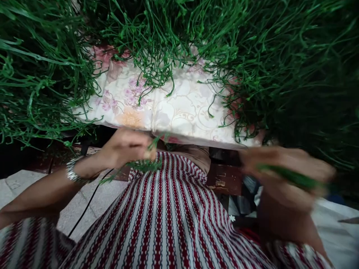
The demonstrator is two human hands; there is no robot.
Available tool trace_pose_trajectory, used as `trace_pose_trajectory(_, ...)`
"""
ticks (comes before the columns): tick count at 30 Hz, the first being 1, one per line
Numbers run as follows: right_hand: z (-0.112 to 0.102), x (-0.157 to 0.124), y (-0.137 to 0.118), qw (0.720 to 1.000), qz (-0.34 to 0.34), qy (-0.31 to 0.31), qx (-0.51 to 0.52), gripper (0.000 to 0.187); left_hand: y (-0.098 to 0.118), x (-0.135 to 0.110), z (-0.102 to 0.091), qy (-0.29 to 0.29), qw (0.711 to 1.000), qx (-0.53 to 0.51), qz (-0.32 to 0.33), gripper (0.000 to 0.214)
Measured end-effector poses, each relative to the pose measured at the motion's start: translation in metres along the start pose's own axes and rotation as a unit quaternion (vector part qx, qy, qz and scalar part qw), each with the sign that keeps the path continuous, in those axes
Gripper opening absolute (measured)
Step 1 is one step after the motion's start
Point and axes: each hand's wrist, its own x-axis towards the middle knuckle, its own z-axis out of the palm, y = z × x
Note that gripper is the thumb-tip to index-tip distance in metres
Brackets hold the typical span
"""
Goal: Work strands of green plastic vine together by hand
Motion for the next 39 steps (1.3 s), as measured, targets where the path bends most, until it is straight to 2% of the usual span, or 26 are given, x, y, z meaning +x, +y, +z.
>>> trace_pose_trajectory(1, 0.001, 0.005, 0.003, 1.0, -0.014, -0.007, -0.013, 0.008, -0.002, 0.004, 0.0, 0.059, 0.997, -0.031, -0.03, 0.016)
trace_pose_trajectory(2, 0.005, 0.011, 0.005, 0.999, -0.035, -0.024, -0.026, 0.008, -0.005, 0.008, 0.001, 0.091, 0.992, -0.067, -0.053, 0.016)
trace_pose_trajectory(4, 0.019, 0.024, 0.01, 0.999, -0.042, 0.007, -0.032, 0.009, -0.008, 0.02, 0.008, 0.119, 0.979, -0.145, -0.075, 0.018)
trace_pose_trajectory(7, 0.042, 0.039, 0.015, 0.998, -0.016, 0.059, -0.022, 0.007, -0.01, 0.034, 0.019, 0.14, 0.964, -0.213, -0.077, 0.018)
trace_pose_trajectory(12, 0.068, 0.046, 0.016, 1.0, 0.02, 0.011, 0.014, 0.033, -0.014, 0.042, 0.029, 0.189, 0.956, -0.224, -0.011, 0.012)
trace_pose_trajectory(15, 0.078, 0.048, 0.017, 0.999, 0.027, 0.03, -0.013, 0.022, -0.018, 0.043, 0.032, 0.23, 0.956, -0.18, 0.031, 0.01)
trace_pose_trajectory(17, 0.082, 0.048, 0.019, 0.999, 0.013, 0.047, -0.018, 0.014, -0.02, 0.042, 0.035, 0.236, 0.959, -0.153, 0.037, 0.01)
trace_pose_trajectory(21, 0.087, 0.044, 0.024, 0.999, -0.017, 0.051, -0.007, 0.011, -0.024, 0.041, 0.038, 0.236, 0.958, -0.16, 0.034, 0.01)
trace_pose_trajectory(24, 0.089, 0.042, 0.026, 0.998, -0.006, 0.069, -0.007, 0.004, -0.025, 0.042, 0.041, 0.257, 0.95, -0.166, 0.059, 0.008)
trace_pose_trajectory(27, 0.092, 0.041, 0.027, 0.997, 0.017, 0.074, 0.015, 0.018, -0.024, 0.043, 0.044, 0.27, 0.944, -0.174, 0.077, 0.007)
trace_pose_trajectory(34, 0.094, 0.042, 0.026, 0.991, 0.031, 0.101, 0.079, 0.012, -0.022, 0.041, 0.046, 0.242, 0.941, -0.228, 0.059, 0.011)
trace_pose_trajectory(39, 0.088, 0.042, 0.025, 0.99, -0.004, 0.063, 0.129, 0.012, -0.024, 0.039, 0.047, 0.211, 0.928, -0.304, 0.041, 0.015)
